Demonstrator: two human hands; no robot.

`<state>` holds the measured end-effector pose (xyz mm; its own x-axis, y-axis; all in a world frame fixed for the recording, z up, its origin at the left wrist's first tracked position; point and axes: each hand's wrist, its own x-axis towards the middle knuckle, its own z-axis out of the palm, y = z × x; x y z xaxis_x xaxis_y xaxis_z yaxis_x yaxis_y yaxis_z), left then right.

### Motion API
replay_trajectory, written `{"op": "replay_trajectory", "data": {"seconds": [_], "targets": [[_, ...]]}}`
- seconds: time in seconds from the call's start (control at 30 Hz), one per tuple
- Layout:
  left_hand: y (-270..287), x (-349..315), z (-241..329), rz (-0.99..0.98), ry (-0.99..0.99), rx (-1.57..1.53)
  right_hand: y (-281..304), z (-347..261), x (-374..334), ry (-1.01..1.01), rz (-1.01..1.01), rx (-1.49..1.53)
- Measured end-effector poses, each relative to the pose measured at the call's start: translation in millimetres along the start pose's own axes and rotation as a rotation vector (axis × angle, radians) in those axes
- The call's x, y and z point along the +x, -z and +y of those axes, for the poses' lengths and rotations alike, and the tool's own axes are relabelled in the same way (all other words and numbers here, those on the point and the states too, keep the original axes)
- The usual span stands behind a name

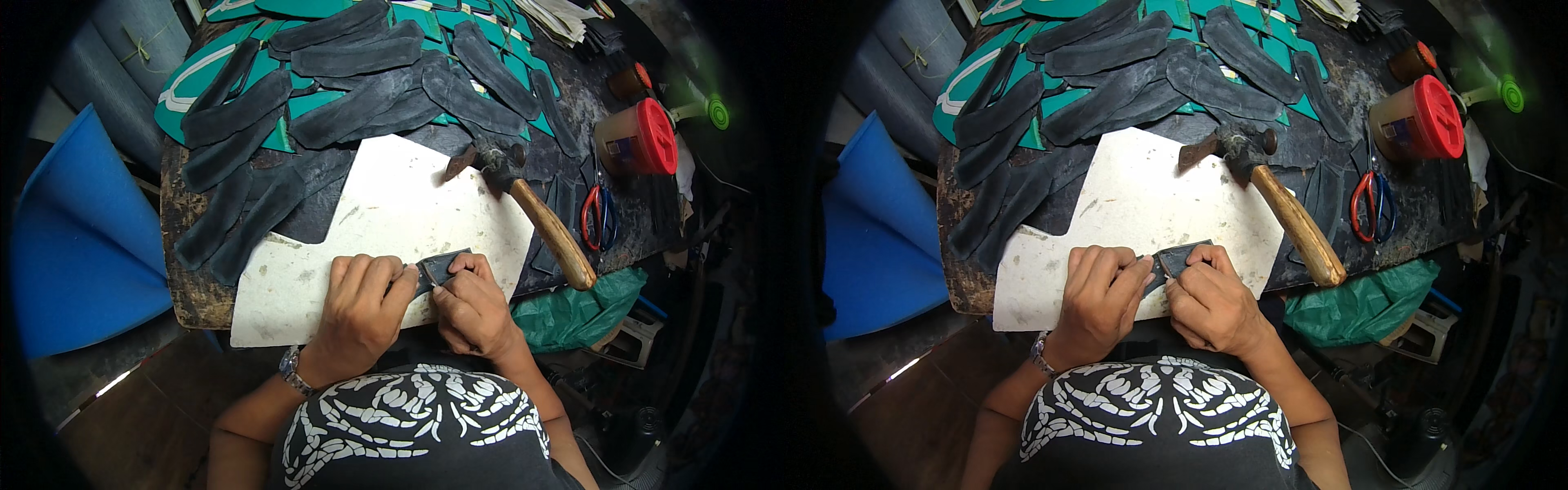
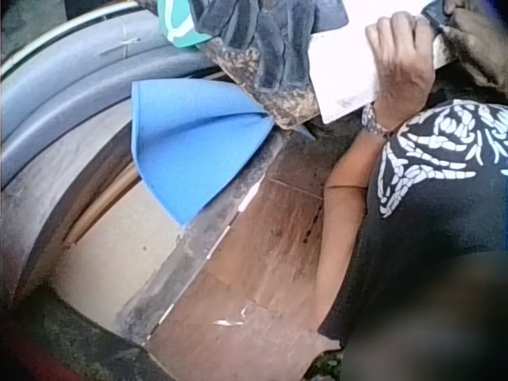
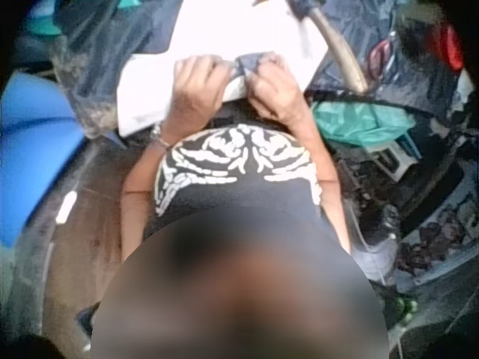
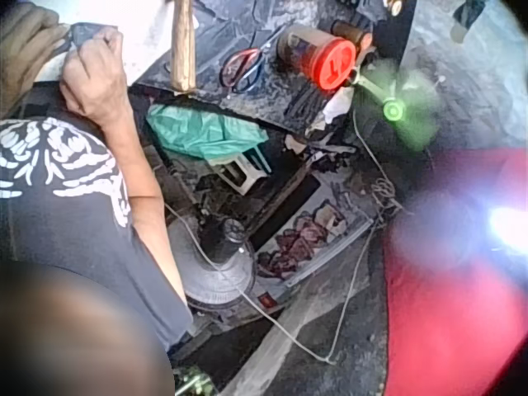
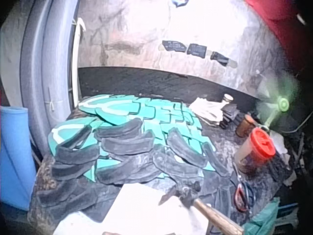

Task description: The person cuts a black rubber piece with scissors, then repeatedly hammers it on a white board and uses a small metal tool to shape its edges. The person handles multiple similar rubber pieces on the table and continues the same sequence on another piece.

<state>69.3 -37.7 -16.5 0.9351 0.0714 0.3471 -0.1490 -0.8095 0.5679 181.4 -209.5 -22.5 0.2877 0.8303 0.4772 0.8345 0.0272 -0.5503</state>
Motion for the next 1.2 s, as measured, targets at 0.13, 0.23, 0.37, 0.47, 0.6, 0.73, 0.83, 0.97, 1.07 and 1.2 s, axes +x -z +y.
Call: {"op": "replay_trajectory", "data": {"seconds": [0.13, 0.23, 0.37, 0.47, 0.6, 0.73, 0.83, 0.97, 1.07, 1.2], "targets": [[-0.1, 0.1, -0.1, 0.003, -0.004, 0.004, -0.1, -1.5, 1.5, -0.005, -0.022, -0.030], [-0.4, -0.2, 0.2, 0.020, -0.014, 0.011, -0.5, -2.4, 2.5, -0.002, -0.030, -0.053], [-0.4, -1.1, -0.3, 0.047, -0.029, 0.009, -0.8, -2.7, 3.0, -0.008, -0.043, -0.062], [-0.9, -1.9, -0.4, 0.056, -0.034, 0.014, -1.2, -2.7, 3.5, -0.003, -0.040, -0.068], [-2.6, -3.7, 2.6, 0.068, 0.011, 0.009, -1.6, -3.0, 3.9, -0.003, -0.032, -0.068], [-1.6, -5.3, 1.1, 0.040, -0.027, 0.011, -0.2, -2.3, 2.5, -0.006, -0.038, -0.065], [-1.2, -5.8, -0.2, 0.037, -0.046, 0.024, 1.6, -0.7, 1.0, -0.008, -0.030, -0.024], [-1.1, -5.7, -1.0, 0.029, -0.055, 0.027, 2.5, -0.6, 0.5, -0.009, -0.047, -0.009], [-1.7, -5.3, -0.1, 0.054, -0.037, 0.031, 2.4, -2.0, 1.8, -0.015, -0.056, -0.024], [-1.1, -4.6, -0.1, 0.048, -0.030, 0.031, 2.9, -3.5, 3.7, -0.027, -0.068, -0.034]]}}
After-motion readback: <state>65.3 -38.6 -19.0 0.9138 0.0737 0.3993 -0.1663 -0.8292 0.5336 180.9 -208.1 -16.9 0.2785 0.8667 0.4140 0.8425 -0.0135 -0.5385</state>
